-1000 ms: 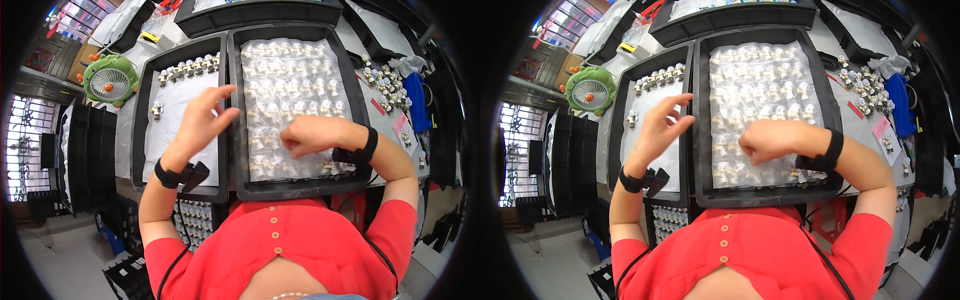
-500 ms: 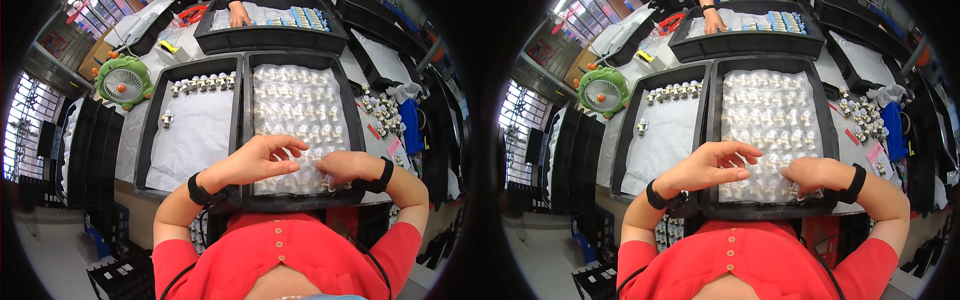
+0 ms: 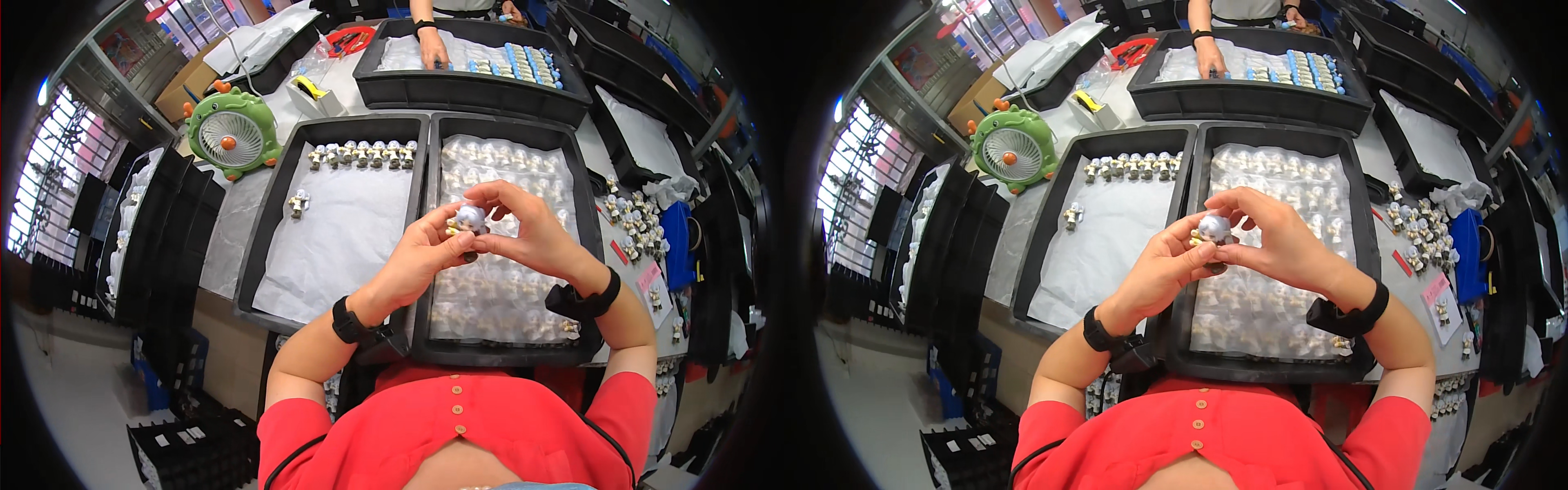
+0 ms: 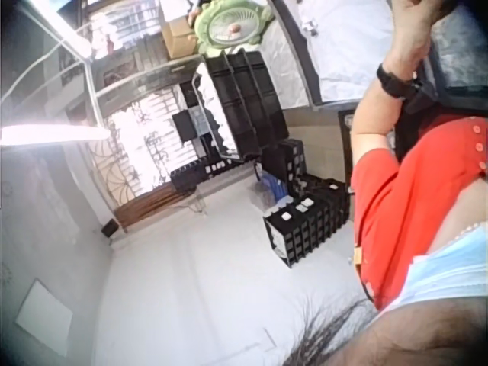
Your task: The person assembles small decorative figurines by hand at a workstation. They pick up each figurine, rotate it to inspect it, and place it into a black tray lined with white paper. The person repeats this process for multiple figurines, arranging them in rows within the tray.
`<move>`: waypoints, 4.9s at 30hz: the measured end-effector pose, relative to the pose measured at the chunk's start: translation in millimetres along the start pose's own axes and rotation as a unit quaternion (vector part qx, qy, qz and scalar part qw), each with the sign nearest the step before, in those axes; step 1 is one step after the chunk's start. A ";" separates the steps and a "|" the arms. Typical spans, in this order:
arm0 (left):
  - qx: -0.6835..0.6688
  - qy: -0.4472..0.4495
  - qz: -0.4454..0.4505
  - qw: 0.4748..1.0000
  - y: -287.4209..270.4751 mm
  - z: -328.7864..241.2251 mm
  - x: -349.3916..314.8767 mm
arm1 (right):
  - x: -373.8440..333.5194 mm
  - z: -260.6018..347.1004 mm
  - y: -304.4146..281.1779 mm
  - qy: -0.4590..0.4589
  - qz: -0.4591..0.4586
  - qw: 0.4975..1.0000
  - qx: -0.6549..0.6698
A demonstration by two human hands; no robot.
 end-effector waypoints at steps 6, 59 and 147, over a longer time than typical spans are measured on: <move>-0.001 0.049 -0.019 0.999 -7.8 -3.8 3.4 | -4.4 -11.9 20.0 -0.009 -0.019 0.999 0.042; -0.036 0.007 -0.024 0.999 -14.8 14.0 13.5 | -12.3 -17.7 39.2 -0.136 -0.165 0.974 -0.072; -0.063 0.124 -0.179 0.974 -71.7 -29.8 17.8 | -7.0 -31.9 26.4 0.005 -0.116 0.993 -0.032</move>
Point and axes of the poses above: each hand's wrist, its own x-axis towards the middle knuckle, its own y-axis out of the palm, z = x × y, the point moved 5 cm from there along x, towards the middle knuckle, and after that the axes turned 15 degrees about -x, right-handed, at the moved point
